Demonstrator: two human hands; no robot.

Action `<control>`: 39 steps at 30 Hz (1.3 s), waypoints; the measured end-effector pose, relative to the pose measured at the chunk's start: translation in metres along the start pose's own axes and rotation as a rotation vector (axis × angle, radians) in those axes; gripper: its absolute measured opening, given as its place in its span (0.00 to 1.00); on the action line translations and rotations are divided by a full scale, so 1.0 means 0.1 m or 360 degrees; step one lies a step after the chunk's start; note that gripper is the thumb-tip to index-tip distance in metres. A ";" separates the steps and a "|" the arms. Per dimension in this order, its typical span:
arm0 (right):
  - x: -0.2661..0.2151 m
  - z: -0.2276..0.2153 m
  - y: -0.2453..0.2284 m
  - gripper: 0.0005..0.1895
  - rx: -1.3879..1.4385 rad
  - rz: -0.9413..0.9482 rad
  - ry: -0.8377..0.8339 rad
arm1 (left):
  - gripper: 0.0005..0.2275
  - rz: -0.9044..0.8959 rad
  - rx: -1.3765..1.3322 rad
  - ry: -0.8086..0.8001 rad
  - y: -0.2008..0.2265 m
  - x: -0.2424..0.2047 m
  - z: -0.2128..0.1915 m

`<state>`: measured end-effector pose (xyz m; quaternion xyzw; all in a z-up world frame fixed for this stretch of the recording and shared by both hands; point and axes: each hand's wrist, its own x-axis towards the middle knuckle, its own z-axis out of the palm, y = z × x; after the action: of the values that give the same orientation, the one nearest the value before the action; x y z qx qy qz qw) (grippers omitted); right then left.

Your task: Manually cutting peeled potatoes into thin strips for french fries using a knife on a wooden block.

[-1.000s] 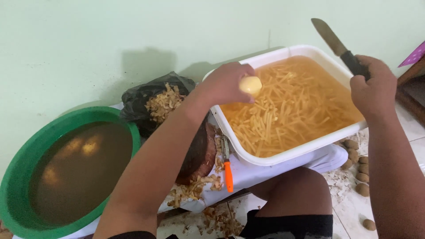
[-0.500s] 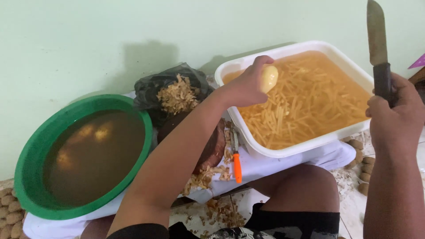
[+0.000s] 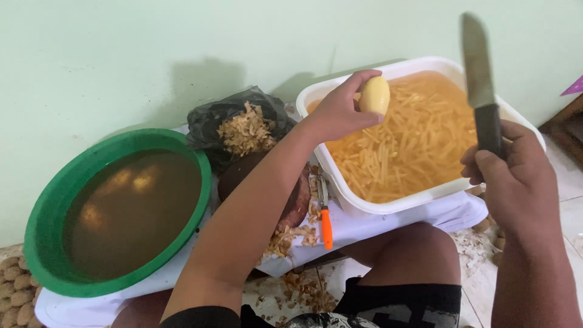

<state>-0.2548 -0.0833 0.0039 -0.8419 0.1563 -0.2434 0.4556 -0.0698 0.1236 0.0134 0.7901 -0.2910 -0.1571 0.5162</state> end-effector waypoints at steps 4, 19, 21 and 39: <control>-0.07 0.07 -0.04 0.27 0.0021 -0.0118 -0.0040 | 0.41 -0.0049 -0.0045 0.0050 0.09 -0.13 -0.02; -1.05 0.81 -0.10 0.35 -0.0532 -0.0116 -0.0548 | 0.29 -0.0594 0.0551 0.0777 -0.52 -1.67 -0.26; -1.18 1.12 -0.02 0.31 -0.0296 -0.0534 -0.0790 | 0.34 -0.0812 0.0720 0.0612 -0.71 -1.73 -0.25; -1.37 1.67 -0.05 0.31 -0.0475 -0.0844 -0.0877 | 0.30 -0.0241 0.0852 0.0677 -1.50 -2.09 -0.16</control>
<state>-0.2761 0.1014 -0.1060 -0.9436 -0.1603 -0.0924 0.2746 -0.1800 0.3099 -0.1268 0.9317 -0.1485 0.0551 0.3268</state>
